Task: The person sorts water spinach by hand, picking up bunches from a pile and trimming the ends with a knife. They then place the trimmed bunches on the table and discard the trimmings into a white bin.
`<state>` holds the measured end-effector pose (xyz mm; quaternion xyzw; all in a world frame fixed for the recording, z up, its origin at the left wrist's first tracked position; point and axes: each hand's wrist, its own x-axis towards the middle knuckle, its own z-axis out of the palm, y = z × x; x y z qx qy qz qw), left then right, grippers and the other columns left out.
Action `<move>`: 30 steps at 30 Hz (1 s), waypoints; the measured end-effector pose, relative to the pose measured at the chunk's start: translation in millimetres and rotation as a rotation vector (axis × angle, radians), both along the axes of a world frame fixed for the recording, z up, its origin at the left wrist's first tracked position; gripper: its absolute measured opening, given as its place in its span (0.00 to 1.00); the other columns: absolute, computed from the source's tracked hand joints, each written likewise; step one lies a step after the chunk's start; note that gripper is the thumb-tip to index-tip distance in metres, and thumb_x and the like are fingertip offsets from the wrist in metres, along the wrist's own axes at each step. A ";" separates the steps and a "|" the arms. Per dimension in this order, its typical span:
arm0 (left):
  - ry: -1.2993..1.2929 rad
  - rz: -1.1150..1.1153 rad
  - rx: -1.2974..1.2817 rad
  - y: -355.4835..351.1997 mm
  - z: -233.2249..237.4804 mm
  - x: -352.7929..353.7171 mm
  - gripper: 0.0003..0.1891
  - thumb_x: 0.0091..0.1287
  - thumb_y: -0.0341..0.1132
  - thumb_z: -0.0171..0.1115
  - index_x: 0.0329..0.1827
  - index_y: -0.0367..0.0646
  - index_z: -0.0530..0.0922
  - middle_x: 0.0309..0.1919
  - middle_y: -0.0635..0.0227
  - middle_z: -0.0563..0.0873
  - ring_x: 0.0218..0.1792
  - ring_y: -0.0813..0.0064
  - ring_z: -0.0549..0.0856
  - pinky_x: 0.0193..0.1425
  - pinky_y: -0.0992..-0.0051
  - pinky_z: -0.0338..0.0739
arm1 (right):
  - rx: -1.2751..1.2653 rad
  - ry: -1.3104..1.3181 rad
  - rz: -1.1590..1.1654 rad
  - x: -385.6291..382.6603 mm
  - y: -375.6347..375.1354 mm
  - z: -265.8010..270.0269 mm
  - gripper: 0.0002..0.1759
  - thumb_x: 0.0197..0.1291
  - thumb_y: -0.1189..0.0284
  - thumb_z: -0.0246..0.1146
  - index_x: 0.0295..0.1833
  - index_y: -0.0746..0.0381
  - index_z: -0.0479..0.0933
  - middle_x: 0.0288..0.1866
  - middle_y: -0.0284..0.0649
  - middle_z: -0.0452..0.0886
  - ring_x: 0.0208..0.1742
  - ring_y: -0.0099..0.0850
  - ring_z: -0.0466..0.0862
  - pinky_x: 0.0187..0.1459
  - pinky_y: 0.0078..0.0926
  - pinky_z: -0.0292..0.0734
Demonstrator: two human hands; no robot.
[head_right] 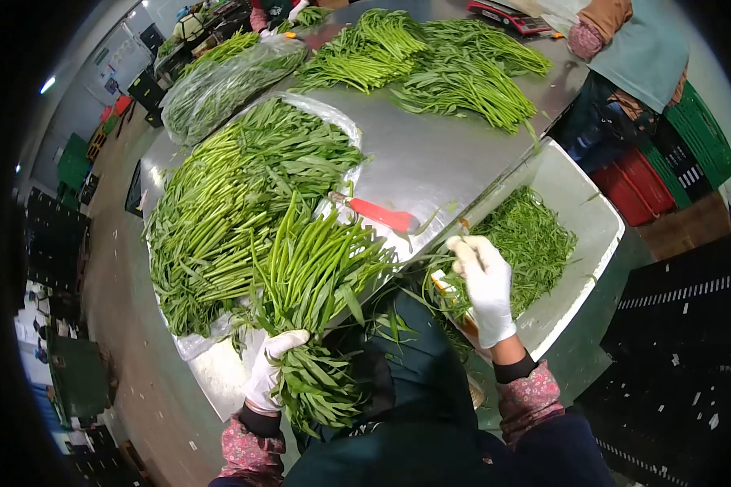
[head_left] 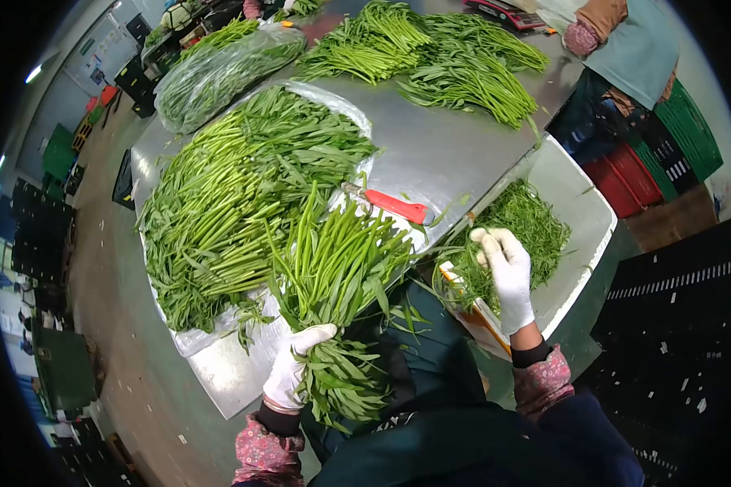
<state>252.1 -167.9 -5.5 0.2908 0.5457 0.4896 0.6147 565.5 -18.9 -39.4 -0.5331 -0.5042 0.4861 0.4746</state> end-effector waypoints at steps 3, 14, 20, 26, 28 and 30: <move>-0.171 0.119 -0.261 1.7 0.5 6.3 0.17 0.65 0.35 0.63 0.51 0.32 0.82 0.44 0.61 0.88 0.40 0.70 0.88 0.48 0.72 0.84 | 0.117 -0.149 0.206 -41.4 -9.7 37.5 0.19 0.65 0.63 0.69 0.56 0.62 0.80 0.28 0.29 0.80 0.30 0.17 0.78 0.35 0.17 0.74; -0.515 0.100 -0.223 -26.1 -11.5 -3.6 0.14 0.68 0.34 0.59 0.53 0.38 0.80 0.47 0.54 0.87 0.46 0.65 0.87 0.56 0.66 0.83 | 0.372 -0.487 -0.117 -61.5 25.7 -14.9 0.08 0.66 0.70 0.62 0.40 0.63 0.81 0.32 0.47 0.84 0.31 0.41 0.83 0.34 0.34 0.77; -0.364 0.122 -0.324 -13.2 -6.6 3.3 0.14 0.65 0.35 0.64 0.47 0.34 0.85 0.39 0.63 0.89 0.37 0.72 0.88 0.44 0.73 0.85 | 0.302 -0.458 -0.127 -30.1 25.7 22.1 0.11 0.64 0.68 0.66 0.48 0.62 0.80 0.27 0.39 0.82 0.27 0.24 0.81 0.32 0.27 0.76; -0.360 0.024 -0.413 -6.9 -5.1 5.9 0.14 0.64 0.36 0.61 0.46 0.33 0.83 0.40 0.58 0.88 0.39 0.67 0.87 0.47 0.71 0.84 | 0.306 -0.288 0.449 -91.6 -25.9 34.0 0.14 0.59 0.68 0.70 0.49 0.60 0.81 0.34 0.40 0.82 0.31 0.32 0.82 0.34 0.30 0.77; -0.364 0.032 -0.380 -10.2 -4.2 5.6 0.15 0.64 0.36 0.60 0.46 0.33 0.82 0.40 0.58 0.88 0.39 0.66 0.87 0.48 0.72 0.83 | 0.499 -0.411 0.365 -92.7 -21.9 18.0 0.08 0.63 0.70 0.66 0.46 0.59 0.81 0.35 0.41 0.83 0.35 0.36 0.84 0.36 0.30 0.79; -0.545 0.098 -0.393 -14.8 -8.7 2.8 0.15 0.64 0.34 0.61 0.49 0.32 0.81 0.41 0.58 0.88 0.40 0.67 0.87 0.48 0.72 0.83 | 0.670 -0.465 0.213 -81.1 -9.0 6.6 0.06 0.64 0.71 0.64 0.44 0.59 0.81 0.35 0.42 0.83 0.36 0.38 0.85 0.37 0.31 0.79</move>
